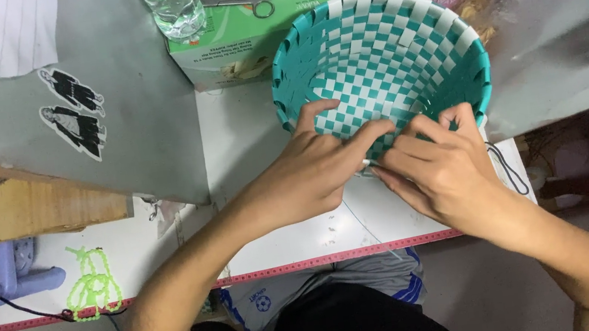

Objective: Finishing the rim of a woven plastic basket by manually tucking the loose ends of the plastic strips back into the weave.

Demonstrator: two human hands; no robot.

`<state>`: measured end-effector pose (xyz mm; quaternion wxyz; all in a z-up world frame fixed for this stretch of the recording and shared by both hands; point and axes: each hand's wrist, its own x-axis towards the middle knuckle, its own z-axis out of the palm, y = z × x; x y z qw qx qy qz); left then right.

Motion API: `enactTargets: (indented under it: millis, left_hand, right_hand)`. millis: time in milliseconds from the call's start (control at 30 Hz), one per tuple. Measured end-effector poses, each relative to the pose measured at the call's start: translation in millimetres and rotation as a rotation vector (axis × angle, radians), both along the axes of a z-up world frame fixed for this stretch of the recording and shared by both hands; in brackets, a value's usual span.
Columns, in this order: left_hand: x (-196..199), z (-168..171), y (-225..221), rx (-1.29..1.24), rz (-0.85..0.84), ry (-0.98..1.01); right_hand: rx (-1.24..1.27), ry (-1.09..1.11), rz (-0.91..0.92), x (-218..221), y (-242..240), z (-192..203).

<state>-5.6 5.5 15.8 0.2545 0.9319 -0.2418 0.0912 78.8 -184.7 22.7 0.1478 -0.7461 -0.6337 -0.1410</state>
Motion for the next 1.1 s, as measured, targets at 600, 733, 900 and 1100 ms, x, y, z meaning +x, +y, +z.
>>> enactTargets:
  millis: [600, 733, 900, 1100]
  left_hand:
    - [-25.0, -13.7, 28.6, 0.004, 0.044, -0.328]
    - [-32.1, -18.6, 41.8, 0.027, 0.104, -0.357]
    - [-46.4, -8.6, 39.2, -0.201, 0.328, -0.246]
    - [-68.6, -17.8, -7.7, 0.076, 0.176, -0.27]
  right_hand:
    - [0.147, -0.308, 0.046, 15.1, -22.7, -7.5]
    - [0.317, -0.281, -0.087, 32.9, -56.6, -40.6]
    - [0.479, 0.094, -0.351, 22.1, -70.1, -65.0]
    - [0.403, 0.383, -0.314, -4.3, -62.1, -116.8]
